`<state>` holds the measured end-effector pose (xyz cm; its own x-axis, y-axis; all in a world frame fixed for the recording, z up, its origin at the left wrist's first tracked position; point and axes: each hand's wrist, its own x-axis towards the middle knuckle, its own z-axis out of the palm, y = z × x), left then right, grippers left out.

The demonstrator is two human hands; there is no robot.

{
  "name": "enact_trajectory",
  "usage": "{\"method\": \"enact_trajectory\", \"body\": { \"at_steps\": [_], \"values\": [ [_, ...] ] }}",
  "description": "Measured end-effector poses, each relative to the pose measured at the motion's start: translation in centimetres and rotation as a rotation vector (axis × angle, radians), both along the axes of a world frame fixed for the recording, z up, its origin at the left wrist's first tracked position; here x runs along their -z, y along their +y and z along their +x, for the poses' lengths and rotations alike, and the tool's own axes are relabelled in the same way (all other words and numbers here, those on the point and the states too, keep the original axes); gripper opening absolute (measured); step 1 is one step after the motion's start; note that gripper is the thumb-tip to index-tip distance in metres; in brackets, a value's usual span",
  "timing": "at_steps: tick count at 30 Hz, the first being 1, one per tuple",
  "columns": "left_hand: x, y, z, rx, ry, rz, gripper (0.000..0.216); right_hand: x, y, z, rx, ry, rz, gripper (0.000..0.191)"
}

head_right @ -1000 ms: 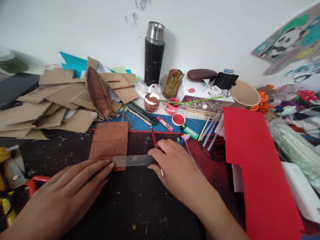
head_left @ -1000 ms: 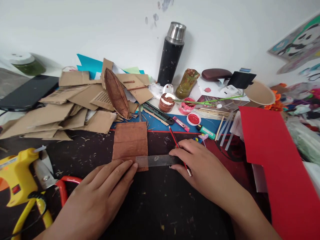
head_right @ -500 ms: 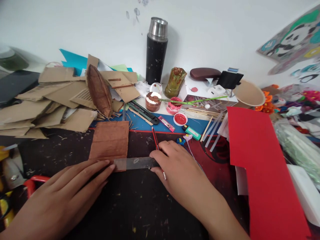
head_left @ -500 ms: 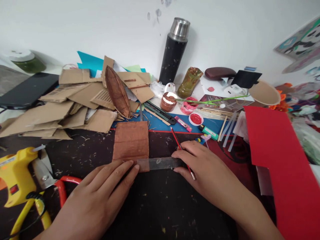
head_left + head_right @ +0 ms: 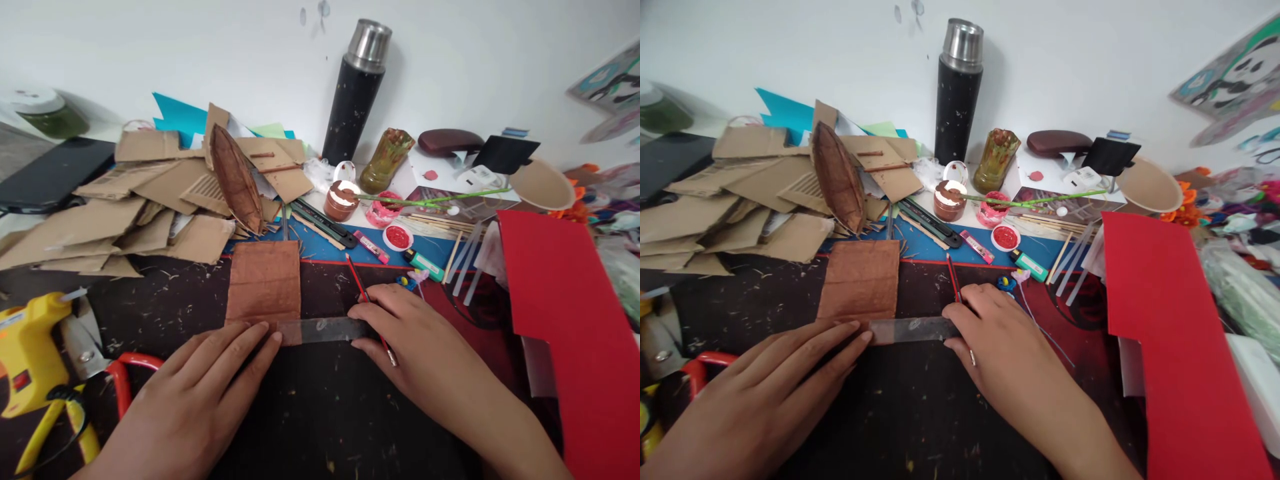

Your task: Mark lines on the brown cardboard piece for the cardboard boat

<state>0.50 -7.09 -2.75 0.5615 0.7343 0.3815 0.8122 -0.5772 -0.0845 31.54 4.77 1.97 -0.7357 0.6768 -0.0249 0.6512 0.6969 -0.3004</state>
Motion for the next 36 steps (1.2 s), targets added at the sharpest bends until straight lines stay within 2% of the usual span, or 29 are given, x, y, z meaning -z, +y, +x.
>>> {"method": "enact_trajectory", "body": {
  "at_steps": [7,14,36],
  "values": [
    [0.34,-0.26,-0.21,-0.023,-0.048,-0.059,0.052,0.17,-0.01,0.08,-0.001,0.016,0.012,0.033],
    [0.08,-0.13,-0.08,-0.014,-0.031,-0.024,0.048,0.17,0.01,0.03,-0.008,0.015,0.037,0.029],
    [0.48,-0.06,-0.46,-0.02,-0.048,-0.064,0.047,0.16,-0.33,-0.84,0.01,-0.048,0.06,0.016]
  ]
}}
